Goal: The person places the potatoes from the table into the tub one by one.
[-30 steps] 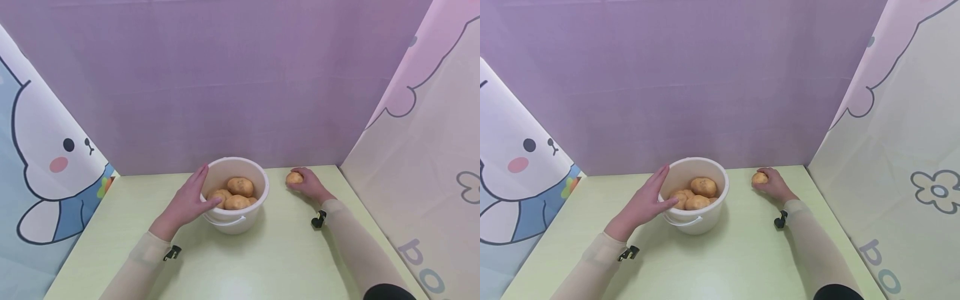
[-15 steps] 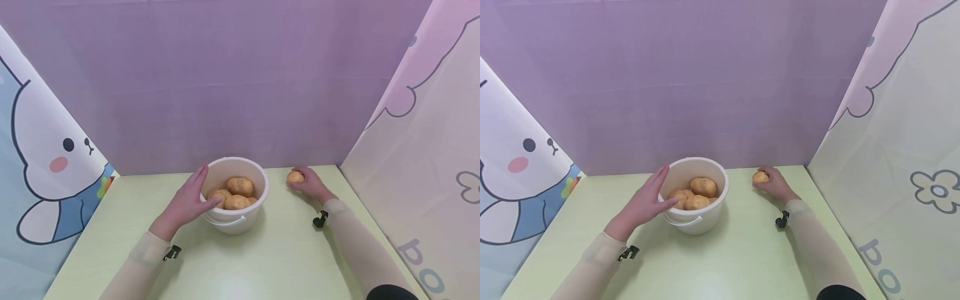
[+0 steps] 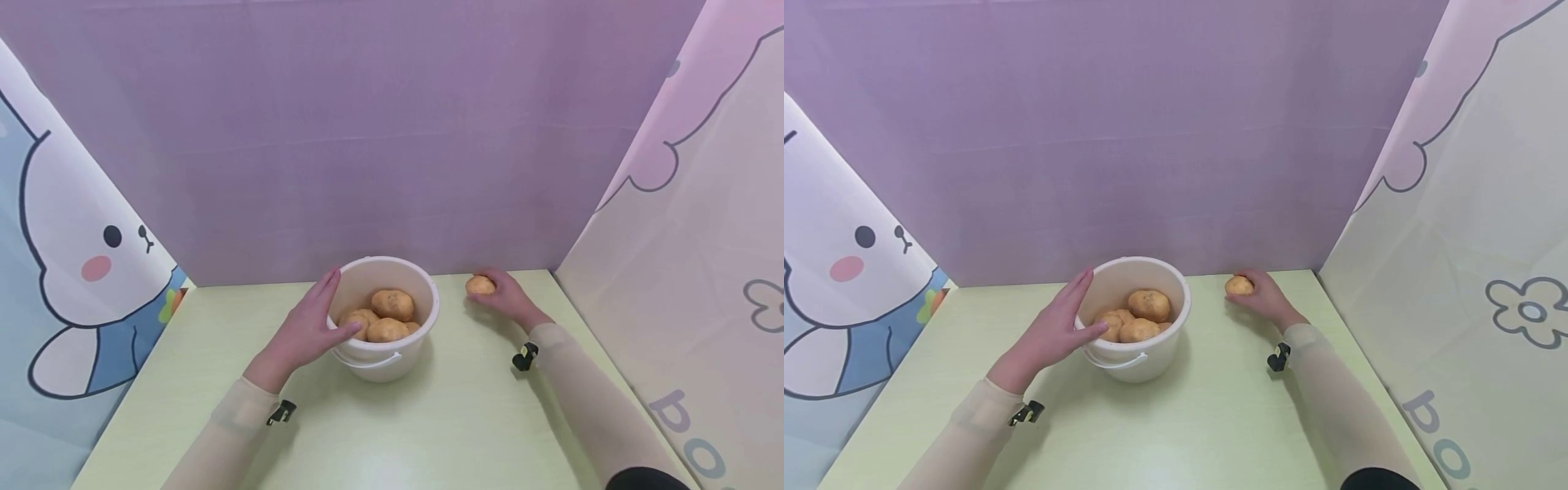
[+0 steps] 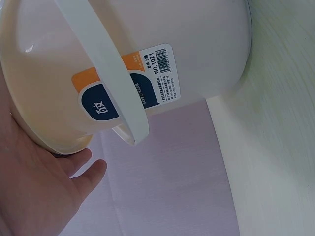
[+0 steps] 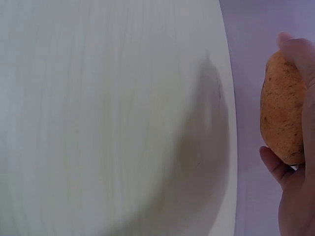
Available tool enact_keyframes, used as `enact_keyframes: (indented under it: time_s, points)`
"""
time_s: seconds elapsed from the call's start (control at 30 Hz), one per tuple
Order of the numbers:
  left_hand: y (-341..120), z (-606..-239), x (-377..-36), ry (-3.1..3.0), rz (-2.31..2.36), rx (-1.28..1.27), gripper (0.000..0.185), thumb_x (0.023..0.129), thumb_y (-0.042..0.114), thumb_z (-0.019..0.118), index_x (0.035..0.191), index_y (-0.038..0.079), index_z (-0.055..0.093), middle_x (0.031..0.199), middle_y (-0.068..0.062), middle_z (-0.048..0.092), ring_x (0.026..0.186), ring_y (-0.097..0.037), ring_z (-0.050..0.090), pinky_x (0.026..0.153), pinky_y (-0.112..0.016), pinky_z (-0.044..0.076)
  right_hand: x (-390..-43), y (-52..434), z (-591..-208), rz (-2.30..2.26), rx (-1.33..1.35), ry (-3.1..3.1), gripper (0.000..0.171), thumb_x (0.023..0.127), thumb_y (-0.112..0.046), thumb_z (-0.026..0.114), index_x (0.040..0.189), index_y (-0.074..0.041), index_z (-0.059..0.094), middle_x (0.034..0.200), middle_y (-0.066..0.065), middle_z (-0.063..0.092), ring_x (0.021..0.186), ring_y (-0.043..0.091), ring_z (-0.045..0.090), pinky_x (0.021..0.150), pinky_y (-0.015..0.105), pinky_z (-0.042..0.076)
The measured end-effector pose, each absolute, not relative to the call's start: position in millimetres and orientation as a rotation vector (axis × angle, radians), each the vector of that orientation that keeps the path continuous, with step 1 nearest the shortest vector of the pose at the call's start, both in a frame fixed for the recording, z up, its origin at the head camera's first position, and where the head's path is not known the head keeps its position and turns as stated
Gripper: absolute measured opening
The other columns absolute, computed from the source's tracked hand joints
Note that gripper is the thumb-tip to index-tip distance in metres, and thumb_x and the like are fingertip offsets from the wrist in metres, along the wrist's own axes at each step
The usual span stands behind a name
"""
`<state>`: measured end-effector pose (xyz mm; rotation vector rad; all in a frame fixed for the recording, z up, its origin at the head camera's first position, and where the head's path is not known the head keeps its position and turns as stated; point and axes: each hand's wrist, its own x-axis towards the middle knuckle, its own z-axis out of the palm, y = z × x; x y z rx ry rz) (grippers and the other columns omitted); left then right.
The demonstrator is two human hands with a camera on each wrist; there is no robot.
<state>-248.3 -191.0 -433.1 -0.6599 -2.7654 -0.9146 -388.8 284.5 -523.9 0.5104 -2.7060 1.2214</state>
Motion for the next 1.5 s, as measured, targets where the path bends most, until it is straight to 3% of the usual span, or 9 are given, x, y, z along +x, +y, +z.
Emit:
enact_keyframes:
  time_s: [0.37, 0.67, 1.17, 1.5]
  points:
    - [-191.4, -434.3, -249.6, -2.763, -0.922, -0.666, 0.113, 0.098, 0.054, 0.08, 0.177, 0.004, 0.017, 0.184, -0.015, 0.017, 0.167, -0.041, 0.023, 0.13, -0.066, 0.029, -381.3, 272.2, -502.8, 1.193, 0.568, -2.72, 0.051, 0.092, -0.032, 0.094, 0.133, -0.011, 0.072, 0.122, 0.011, 0.074, 0.104, 0.029, 0.067, 0.092, 0.047, 0.055]
    - [-191.0, -434.2, -248.9, -2.752, -0.921, -0.669, 0.112, 0.098, 0.053, 0.08, 0.176, 0.002, 0.018, 0.183, -0.017, 0.018, 0.166, -0.042, 0.024, 0.129, -0.066, 0.029, -378.1, 264.0, -486.9, 1.291, 0.613, -2.655, 0.053, 0.093, -0.028, 0.093, 0.137, -0.007, 0.072, 0.126, 0.013, 0.074, 0.106, 0.03, 0.068, 0.092, 0.047, 0.055]
    - [-191.6, -434.9, -248.3, -2.749, -0.915, -0.675, 0.112, 0.098, 0.054, 0.079, 0.176, 0.001, 0.018, 0.184, -0.017, 0.017, 0.167, -0.042, 0.022, 0.13, -0.066, 0.027, -372.7, 251.0, -459.5, 1.272, 0.671, -2.675, 0.063, 0.093, -0.034, 0.093, 0.145, -0.006, 0.069, 0.135, 0.011, 0.071, 0.116, 0.03, 0.065, 0.101, 0.05, 0.052]
    - [-191.3, -435.7, -248.8, -2.742, -0.908, -0.679, 0.111, 0.098, 0.051, 0.079, 0.176, 0.001, 0.018, 0.183, -0.02, 0.019, 0.166, -0.043, 0.023, 0.129, -0.068, 0.029, -365.5, 239.8, -441.7, 1.236, 0.758, -2.648, 0.062, 0.094, -0.031, 0.092, 0.145, -0.005, 0.068, 0.13, 0.01, 0.073, 0.111, 0.029, 0.067, 0.097, 0.05, 0.055]
